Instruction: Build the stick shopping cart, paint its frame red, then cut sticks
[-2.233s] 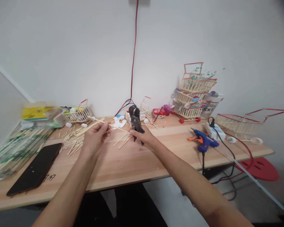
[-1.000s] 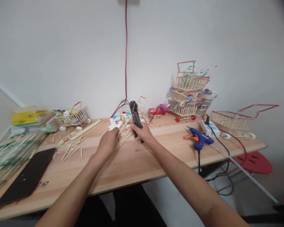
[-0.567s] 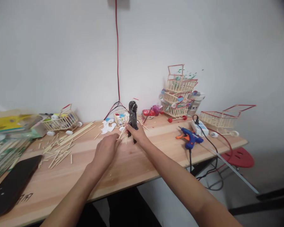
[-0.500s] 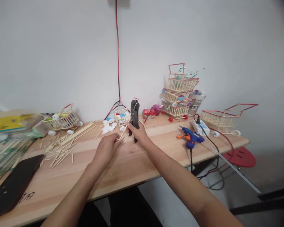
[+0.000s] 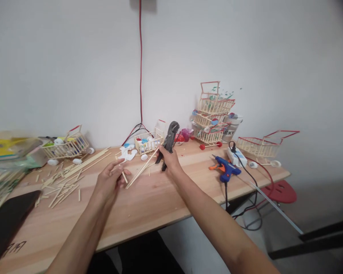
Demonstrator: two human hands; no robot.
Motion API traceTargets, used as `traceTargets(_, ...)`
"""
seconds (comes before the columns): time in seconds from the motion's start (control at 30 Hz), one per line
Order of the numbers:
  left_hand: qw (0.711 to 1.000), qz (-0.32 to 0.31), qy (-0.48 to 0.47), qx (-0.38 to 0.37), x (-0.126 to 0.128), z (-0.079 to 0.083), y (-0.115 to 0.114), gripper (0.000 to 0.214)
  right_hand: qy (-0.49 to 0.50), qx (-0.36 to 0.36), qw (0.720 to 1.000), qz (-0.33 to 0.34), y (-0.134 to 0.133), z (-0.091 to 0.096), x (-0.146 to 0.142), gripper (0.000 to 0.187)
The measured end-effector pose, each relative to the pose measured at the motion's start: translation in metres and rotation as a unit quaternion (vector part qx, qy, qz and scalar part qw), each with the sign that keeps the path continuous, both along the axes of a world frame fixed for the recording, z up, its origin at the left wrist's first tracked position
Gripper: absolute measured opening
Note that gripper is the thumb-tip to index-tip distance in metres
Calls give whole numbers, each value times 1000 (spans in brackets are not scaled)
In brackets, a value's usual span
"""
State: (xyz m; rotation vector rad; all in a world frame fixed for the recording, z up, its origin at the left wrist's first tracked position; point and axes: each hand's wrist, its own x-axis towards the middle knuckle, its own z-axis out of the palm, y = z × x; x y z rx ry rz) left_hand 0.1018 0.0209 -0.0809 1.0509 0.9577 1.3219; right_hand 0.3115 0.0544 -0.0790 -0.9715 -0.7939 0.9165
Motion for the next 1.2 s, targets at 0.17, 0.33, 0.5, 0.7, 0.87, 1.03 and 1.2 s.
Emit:
traceTargets(0.17,999,1,-38,-32,-5,-3,3,33,14,1,1000,3,-1,0,-4,34)
traceTargets(0.33,988,53,144,32,-10,-6,-1,30,18,9,1000,2,0,-2,-6,37)
traceTargets(0.5,914,160,342,147,-10,-1,-8,31,20,18,1000,-3,0,-4,-4,38)
traceTargets(0.7,887,214,367,178,-4,9,-15,34,10,19,1000,-3,-1,-8,-4,39)
traceTargets(0.87,907,177,362,123,-4,7,-14,31,5,13,1000,5,1,-12,-7,39)
traceTargets(1.03,930,137,322,110,-6,-1,-5,21,6,9,1000,12,2,-15,-9,40)
traceTargets(1.2,997,41,60,-9,-10,-9,3,20,3,14,1000,9,3,-14,-9,40)
